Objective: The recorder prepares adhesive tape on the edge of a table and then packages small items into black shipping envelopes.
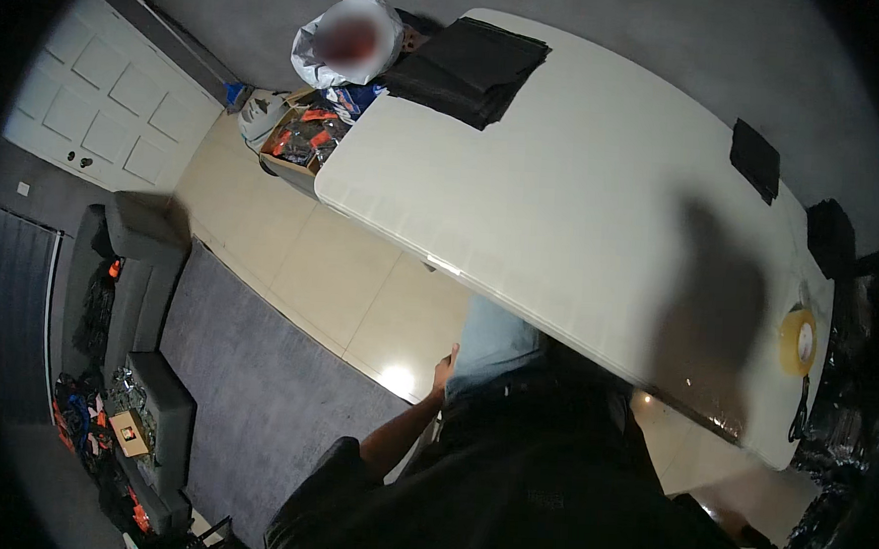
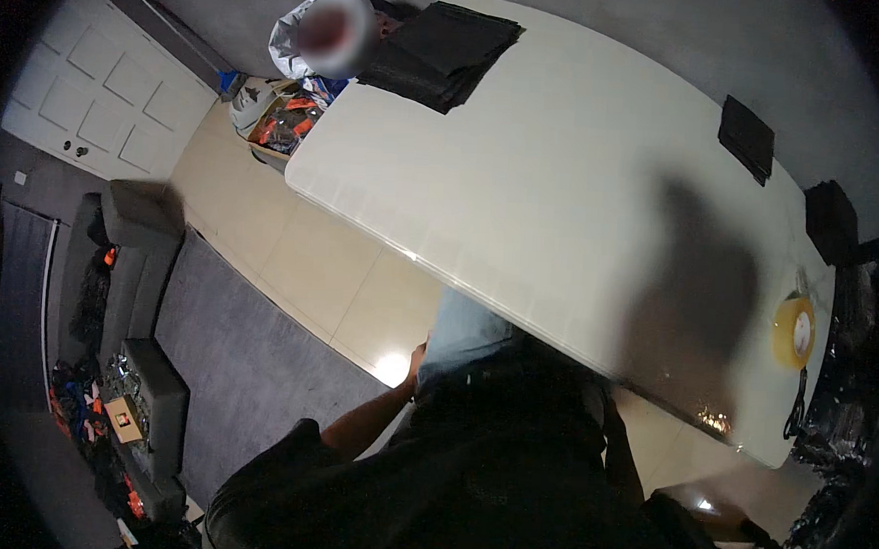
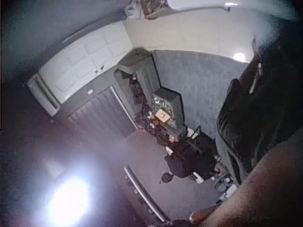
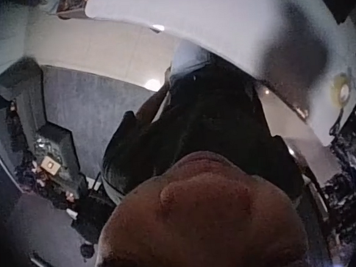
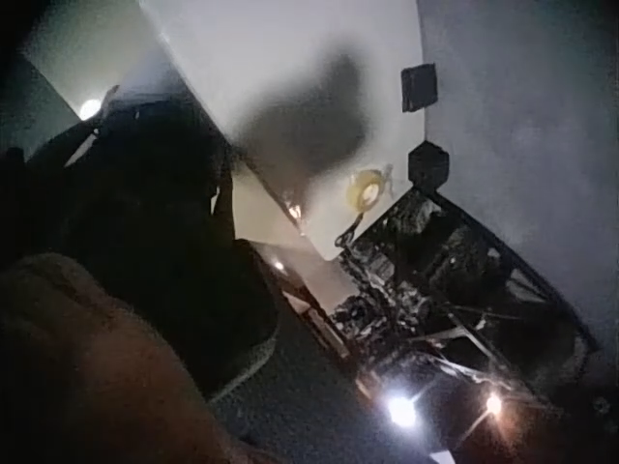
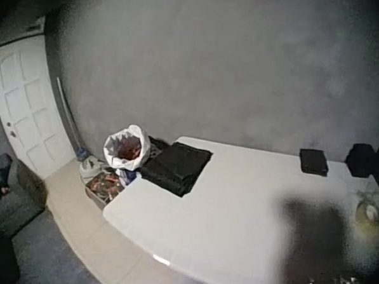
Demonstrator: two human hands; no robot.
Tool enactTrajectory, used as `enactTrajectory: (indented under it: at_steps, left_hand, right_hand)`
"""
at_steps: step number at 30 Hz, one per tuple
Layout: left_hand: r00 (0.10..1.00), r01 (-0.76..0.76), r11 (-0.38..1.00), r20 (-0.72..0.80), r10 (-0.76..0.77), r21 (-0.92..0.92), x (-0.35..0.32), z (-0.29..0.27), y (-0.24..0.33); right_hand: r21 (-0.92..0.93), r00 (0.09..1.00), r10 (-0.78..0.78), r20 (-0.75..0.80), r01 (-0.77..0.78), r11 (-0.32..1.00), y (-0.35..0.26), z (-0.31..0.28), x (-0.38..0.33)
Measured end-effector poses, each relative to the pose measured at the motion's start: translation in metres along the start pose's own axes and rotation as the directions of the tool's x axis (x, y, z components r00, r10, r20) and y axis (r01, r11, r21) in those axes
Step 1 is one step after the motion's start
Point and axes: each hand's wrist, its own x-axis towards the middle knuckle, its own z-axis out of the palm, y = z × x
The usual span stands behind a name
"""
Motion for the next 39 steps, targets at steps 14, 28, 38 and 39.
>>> enactTrajectory:
  at_steps: [14, 28, 38, 39]
  left_hand:
    - [0.975, -0.208, 0.937, -0.016, 0.221, 0.280, 0.085, -0.032, 0.012]
    - [0.328, -0.807, 0.588, 0.863, 0.384, 0.046, -0.143, -0.193, 0.406]
    - [0.339, -0.745, -0.006, 0.387, 0.858, 0.667, 0.068, -0.177, 0.635]
    - [0.218, -0.729, -0.129, 0.406, 0.887, 0.672, 0.100, -0.197, 0.636]
  right_hand:
    - [-0.134, 0.976, -0.086, 0.202, 0.114, 0.984, -0.015, -0.008, 0.083]
    - [-0.251, 0.919, -0.184, 0.350, 0.281, 0.926, -0.012, 0.008, 0.089]
    - [-0.317, 0.935, -0.064, 0.349, 0.182, 0.931, -0.014, 0.010, 0.028]
    - [-0.317, 0.931, -0.087, 0.354, 0.207, 0.926, -0.020, 0.011, 0.035]
